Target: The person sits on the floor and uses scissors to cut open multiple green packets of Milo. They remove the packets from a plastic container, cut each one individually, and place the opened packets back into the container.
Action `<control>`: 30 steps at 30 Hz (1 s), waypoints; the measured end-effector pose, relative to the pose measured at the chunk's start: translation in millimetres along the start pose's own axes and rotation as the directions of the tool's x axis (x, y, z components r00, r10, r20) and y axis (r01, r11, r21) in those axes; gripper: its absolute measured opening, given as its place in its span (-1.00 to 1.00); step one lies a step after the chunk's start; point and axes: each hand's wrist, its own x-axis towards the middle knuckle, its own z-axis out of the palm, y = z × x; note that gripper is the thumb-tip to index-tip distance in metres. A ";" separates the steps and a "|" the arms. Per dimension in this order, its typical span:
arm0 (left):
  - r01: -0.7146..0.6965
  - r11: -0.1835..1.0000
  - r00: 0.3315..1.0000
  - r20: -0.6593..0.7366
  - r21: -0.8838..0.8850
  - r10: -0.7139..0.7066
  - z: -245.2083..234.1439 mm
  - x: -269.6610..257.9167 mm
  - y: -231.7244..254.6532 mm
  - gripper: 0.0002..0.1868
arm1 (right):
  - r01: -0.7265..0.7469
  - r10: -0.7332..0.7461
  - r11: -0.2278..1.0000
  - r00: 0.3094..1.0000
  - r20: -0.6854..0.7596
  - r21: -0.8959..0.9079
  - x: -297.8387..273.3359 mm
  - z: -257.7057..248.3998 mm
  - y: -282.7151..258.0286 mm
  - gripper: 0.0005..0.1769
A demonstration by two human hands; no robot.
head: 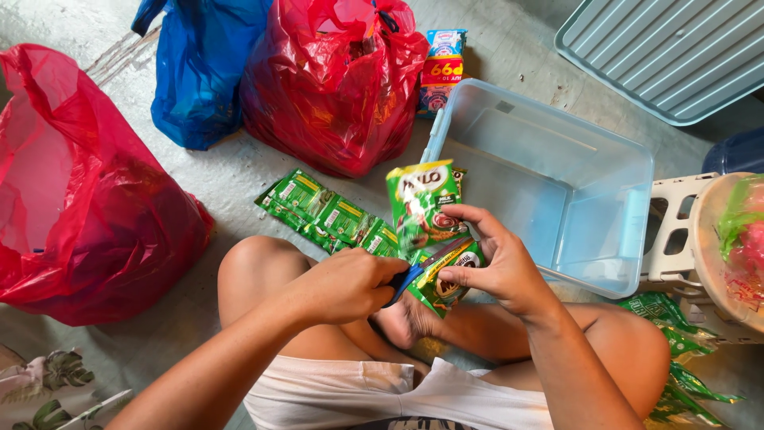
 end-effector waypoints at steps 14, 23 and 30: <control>-0.101 0.747 0.981 -0.190 -0.658 -0.034 40.2 40.1 -8.4 -0.46 | 0.268 -0.168 0.934 0.914 -0.370 0.237 17.0 -12.8 13.8 0.02; -0.090 0.604 0.850 -0.377 -0.792 -0.368 71.4 85.3 -27.1 -0.53 | 0.096 0.091 0.913 0.900 -0.427 0.396 53.6 -62.9 61.6 -0.53; -0.065 0.527 0.795 -0.363 -0.847 -0.486 70.9 80.1 -49.8 -0.54 | -0.230 0.215 0.973 0.857 -0.468 0.026 140.9 -126.4 162.8 -0.57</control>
